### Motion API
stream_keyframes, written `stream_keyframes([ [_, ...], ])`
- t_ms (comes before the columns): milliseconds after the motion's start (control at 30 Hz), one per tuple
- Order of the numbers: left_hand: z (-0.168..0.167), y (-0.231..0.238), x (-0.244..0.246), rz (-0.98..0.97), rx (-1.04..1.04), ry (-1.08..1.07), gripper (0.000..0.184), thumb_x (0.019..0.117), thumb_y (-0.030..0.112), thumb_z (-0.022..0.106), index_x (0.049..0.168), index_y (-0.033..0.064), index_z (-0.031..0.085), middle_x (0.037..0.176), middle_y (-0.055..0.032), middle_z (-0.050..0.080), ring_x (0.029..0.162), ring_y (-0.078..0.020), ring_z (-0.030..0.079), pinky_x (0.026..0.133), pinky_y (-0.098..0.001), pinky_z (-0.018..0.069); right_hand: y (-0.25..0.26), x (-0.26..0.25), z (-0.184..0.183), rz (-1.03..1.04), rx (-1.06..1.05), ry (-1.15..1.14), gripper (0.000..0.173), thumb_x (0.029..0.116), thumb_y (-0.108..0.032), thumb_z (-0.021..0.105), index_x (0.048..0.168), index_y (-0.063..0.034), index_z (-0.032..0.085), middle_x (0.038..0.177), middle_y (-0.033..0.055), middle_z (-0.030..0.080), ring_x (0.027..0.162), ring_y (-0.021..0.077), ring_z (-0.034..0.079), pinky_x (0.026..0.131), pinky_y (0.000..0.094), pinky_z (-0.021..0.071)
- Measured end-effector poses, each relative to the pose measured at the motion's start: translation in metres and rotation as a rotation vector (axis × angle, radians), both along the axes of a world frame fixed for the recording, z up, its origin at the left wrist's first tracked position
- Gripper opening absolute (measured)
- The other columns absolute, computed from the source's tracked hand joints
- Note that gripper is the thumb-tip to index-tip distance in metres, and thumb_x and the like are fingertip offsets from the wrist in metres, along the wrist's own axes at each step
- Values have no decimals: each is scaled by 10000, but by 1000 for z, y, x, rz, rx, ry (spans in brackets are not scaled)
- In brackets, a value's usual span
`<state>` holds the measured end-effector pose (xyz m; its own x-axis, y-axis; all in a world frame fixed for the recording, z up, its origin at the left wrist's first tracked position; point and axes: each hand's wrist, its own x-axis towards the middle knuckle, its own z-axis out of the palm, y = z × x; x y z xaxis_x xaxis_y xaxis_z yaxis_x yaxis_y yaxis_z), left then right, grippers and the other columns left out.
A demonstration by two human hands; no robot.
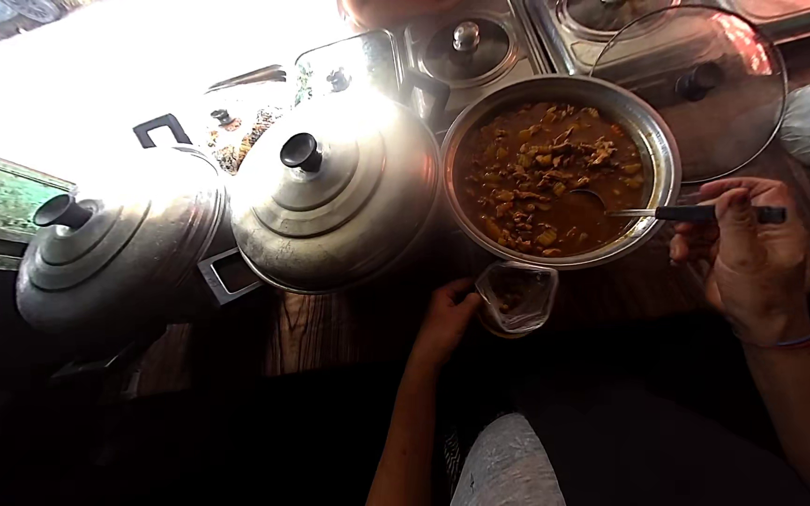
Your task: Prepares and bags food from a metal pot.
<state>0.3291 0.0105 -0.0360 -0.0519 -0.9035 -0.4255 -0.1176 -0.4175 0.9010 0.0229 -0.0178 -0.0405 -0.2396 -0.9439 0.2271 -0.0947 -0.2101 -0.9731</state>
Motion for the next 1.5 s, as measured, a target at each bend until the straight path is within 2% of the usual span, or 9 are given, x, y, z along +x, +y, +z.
stream_keyframes([
  [100, 8, 7, 2, 48, -121, -226, 299, 1053, 160, 505, 1237, -8, 671, 1161, -121, 650, 1039, -130, 634, 885, -302, 541, -12, -4, 8, 58, -133, 343, 295, 1067, -294, 533, 1186, -30, 587, 851, -63, 625, 605, -37, 579, 562, 147, 534],
  [167, 18, 15, -1, 56, -140, -363, 368, 1064, 321, 494, 1238, 50, 670, 1078, -72, 664, 919, -109, 646, 757, -287, 541, -12, -9, 21, 194, -340, 673, 347, 1063, -260, 546, 1110, 65, 658, 893, 111, 675, 704, 80, 627, 649, 226, 552],
  [267, 28, 21, -9, 14, -59, -358, 519, 1016, 385, 582, 1382, 21, 542, 913, -32, 637, 726, -91, 615, 641, -279, 532, -9, -17, 39, 298, -610, 1013, 322, 1070, -284, 546, 1052, -12, 717, 946, 202, 714, 808, 259, 709, 644, 329, 551],
  [367, 24, 22, -22, 38, -42, -233, 614, 935, 176, 692, 1456, -5, 423, 891, -37, 596, 682, -90, 613, 622, -255, 556, -10, -28, 37, 250, -590, 901, 339, 1080, -312, 526, 1081, -7, 674, 969, 178, 721, 891, 214, 721, 753, 314, 581],
  [500, 24, 28, -32, 204, -286, -236, 490, 876, 53, 638, 1344, -39, 528, 886, -29, 593, 698, -55, 601, 603, -202, 531, -13, -17, 38, 97, -461, 499, 220, 1071, -264, 550, 1046, -66, 643, 926, -9, 729, 750, 63, 725, 679, 241, 630],
  [600, 31, 33, -31, 243, -450, -310, 330, 872, 30, 645, 1199, -21, 647, 1026, -76, 585, 756, -18, 594, 627, -137, 516, -13, -2, 47, 233, -404, 381, 171, 1079, -304, 532, 1053, -176, 641, 932, -109, 720, 742, 30, 719, 659, 215, 633],
  [767, 39, 38, -31, 170, -522, -382, 248, 900, 4, 615, 1102, 45, 753, 1251, -166, 566, 768, 34, 588, 635, -89, 505, -28, 5, 42, 497, -468, 448, 247, 1085, -313, 516, 1022, -101, 626, 902, -41, 703, 794, -19, 681, 696, 142, 575],
  [1133, 39, 39, -32, 178, -473, -229, 421, 883, -22, 613, 1302, -55, 634, 1271, -148, 554, 783, 4, 602, 653, -124, 537, -34, -14, 22, 470, -361, 409, 237, 1079, -304, 532, 1023, -106, 648, 911, -65, 713, 790, -9, 701, 710, 160, 599],
  [1500, 41, 44, -31, 144, -468, -332, 389, 887, -31, 581, 1265, -41, 672, 1262, -149, 602, 791, 28, 589, 646, -95, 498, -31, -22, 19, 399, -292, 400, 222, 1076, -285, 538, 1012, -108, 657, 876, -83, 715, 758, -1, 709, 703, 173, 614],
])
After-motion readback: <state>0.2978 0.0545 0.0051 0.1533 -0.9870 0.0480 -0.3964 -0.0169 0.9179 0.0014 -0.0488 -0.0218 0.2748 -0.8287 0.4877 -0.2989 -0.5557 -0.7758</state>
